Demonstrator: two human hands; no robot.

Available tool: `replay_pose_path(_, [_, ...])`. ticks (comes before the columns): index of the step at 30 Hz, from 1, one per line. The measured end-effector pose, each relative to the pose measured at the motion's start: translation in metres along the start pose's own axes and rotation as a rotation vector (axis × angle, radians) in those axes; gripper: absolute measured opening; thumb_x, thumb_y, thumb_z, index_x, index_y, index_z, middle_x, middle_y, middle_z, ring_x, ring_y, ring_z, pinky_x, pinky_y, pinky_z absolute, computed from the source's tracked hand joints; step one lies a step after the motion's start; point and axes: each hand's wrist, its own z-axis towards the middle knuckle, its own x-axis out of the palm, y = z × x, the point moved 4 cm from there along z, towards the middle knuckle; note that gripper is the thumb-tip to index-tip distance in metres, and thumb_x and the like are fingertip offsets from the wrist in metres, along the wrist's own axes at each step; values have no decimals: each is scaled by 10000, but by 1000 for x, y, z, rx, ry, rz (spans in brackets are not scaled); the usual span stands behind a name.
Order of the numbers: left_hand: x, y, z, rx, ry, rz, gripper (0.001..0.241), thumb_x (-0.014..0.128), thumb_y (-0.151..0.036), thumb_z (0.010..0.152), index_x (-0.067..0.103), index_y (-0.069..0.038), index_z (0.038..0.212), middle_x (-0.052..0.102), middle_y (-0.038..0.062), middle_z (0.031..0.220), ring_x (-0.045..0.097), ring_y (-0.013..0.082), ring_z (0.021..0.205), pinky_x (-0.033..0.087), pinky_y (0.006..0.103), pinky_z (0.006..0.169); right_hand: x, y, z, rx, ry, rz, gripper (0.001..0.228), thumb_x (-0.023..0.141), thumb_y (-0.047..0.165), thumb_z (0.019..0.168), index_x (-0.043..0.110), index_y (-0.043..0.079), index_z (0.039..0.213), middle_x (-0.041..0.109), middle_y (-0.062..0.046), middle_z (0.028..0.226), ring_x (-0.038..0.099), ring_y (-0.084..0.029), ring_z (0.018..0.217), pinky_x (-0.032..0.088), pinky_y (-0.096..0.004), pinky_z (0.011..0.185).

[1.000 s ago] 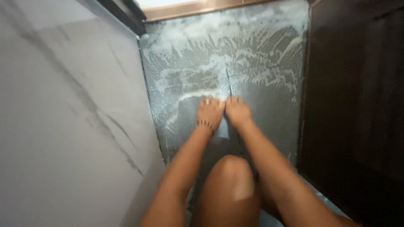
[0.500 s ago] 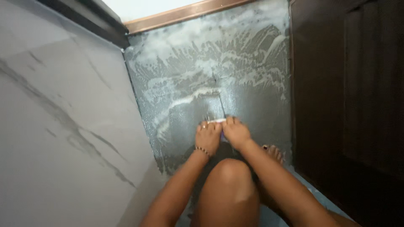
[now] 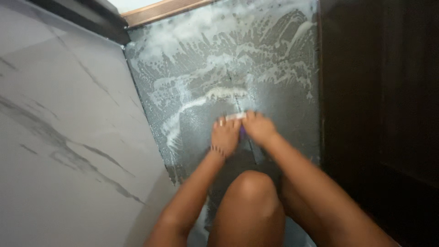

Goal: The person scrubs a soapy tiled floor with a purple sponge. They work in a corner area, moving the sponge back and forth to clean the surface.

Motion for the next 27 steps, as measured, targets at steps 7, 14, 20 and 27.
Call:
replay_pose_path(7, [-6, 9, 40, -15, 115, -41, 220, 471, -176, 1000, 592, -154, 1183, 686, 103, 1136, 607, 333, 1140, 468, 466, 910, -20, -13, 34, 10, 26, 26, 196, 468, 179, 1028, 654, 129, 1065, 627, -139, 1106, 687, -359, 1060, 596, -497, 769])
replay_pose_path(14, [-57, 9, 62, 50, -255, 17, 71, 543, -187, 928, 601, -152, 948, 695, 83, 861, 680, 341, 933, 494, 512, 815, -55, -25, 51, 20, -23, 58, 170, 504, 176, 1009, 607, 109, 1127, 578, -145, 1163, 624, -395, 1155, 566, -542, 847])
replay_pose_path(20, [11, -16, -20, 59, -129, -9, 138, 535, -153, 936, 639, -145, 1026, 742, 64, 875, 676, 293, 943, 506, 422, 743, 18, 0, -15, -7, -30, -5, 291, 422, 289, 1012, 634, 90, 1023, 667, -144, 997, 716, -323, 915, 575, -448, 675])
replay_pose_path(27, [-26, 14, 54, -73, 103, 24, 196, 594, -283, 951, 638, -171, 1105, 736, 61, 1093, 620, 298, 1143, 484, 457, 901, -35, -17, 43, -56, -145, -64, 176, 524, 202, 1006, 636, 109, 1103, 646, -147, 1166, 679, -366, 1072, 579, -527, 789])
